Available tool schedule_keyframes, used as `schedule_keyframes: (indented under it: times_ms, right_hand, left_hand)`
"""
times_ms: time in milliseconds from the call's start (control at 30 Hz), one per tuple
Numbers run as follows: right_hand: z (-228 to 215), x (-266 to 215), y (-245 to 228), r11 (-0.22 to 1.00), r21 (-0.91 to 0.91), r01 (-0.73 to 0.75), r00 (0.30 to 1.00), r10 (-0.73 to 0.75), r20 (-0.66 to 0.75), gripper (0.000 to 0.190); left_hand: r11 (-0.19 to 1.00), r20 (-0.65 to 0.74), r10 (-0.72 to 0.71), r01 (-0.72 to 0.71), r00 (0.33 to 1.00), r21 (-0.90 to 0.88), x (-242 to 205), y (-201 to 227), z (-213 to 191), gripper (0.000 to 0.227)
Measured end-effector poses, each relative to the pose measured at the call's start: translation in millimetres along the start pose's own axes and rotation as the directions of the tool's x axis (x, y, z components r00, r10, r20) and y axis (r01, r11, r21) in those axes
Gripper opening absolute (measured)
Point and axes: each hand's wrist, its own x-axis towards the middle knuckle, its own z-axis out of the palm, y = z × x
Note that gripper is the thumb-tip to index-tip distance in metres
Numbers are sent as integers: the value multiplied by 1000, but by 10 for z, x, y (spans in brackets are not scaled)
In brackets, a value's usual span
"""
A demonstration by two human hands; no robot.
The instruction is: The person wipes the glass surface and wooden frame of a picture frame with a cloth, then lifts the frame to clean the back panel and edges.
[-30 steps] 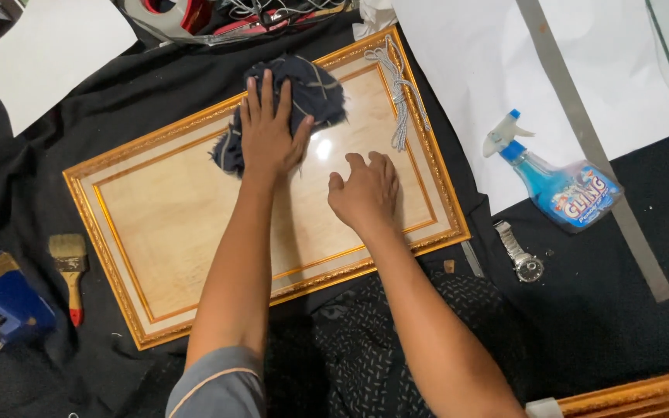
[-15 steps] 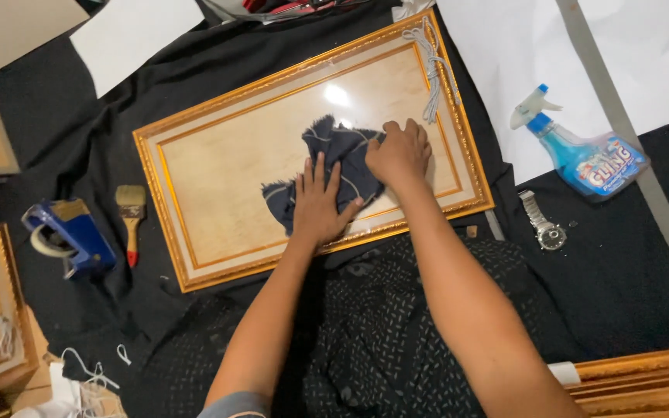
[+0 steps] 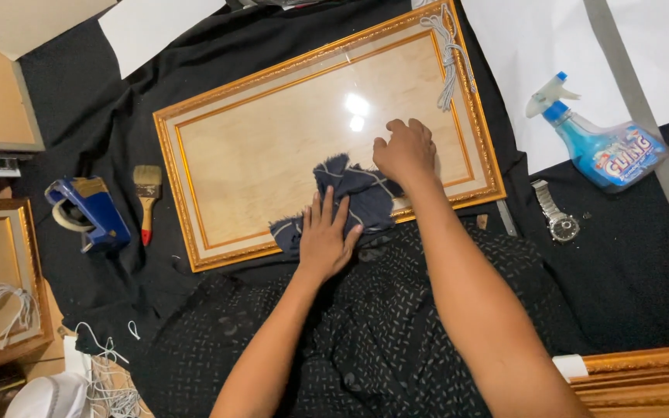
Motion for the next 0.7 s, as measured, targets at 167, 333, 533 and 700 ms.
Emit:
schedule_keyframes:
  times_ms: [167, 333, 533, 700]
  right_hand:
    - [-45, 27, -80, 999, 41, 2, 999, -3, 36, 57]
    - [-177, 17, -221, 998, 48, -44, 998, 41, 54, 56]
    - [-91, 191, -208, 997, 12, -79, 996, 80, -31, 54]
    - [75, 293, -83, 999, 0, -36, 979, 35, -200, 47]
  left_hand:
    - [992, -173, 20, 1, 985, 125, 701, -214, -156, 84]
    - [993, -261, -8, 38, 965, 108, 1643, -413, -489, 88]
    - [995, -392, -61, 87, 918, 48, 2480, -635, -790, 81]
    - [992, -411, -122, 112, 903, -50, 2483, -658, -872, 84]
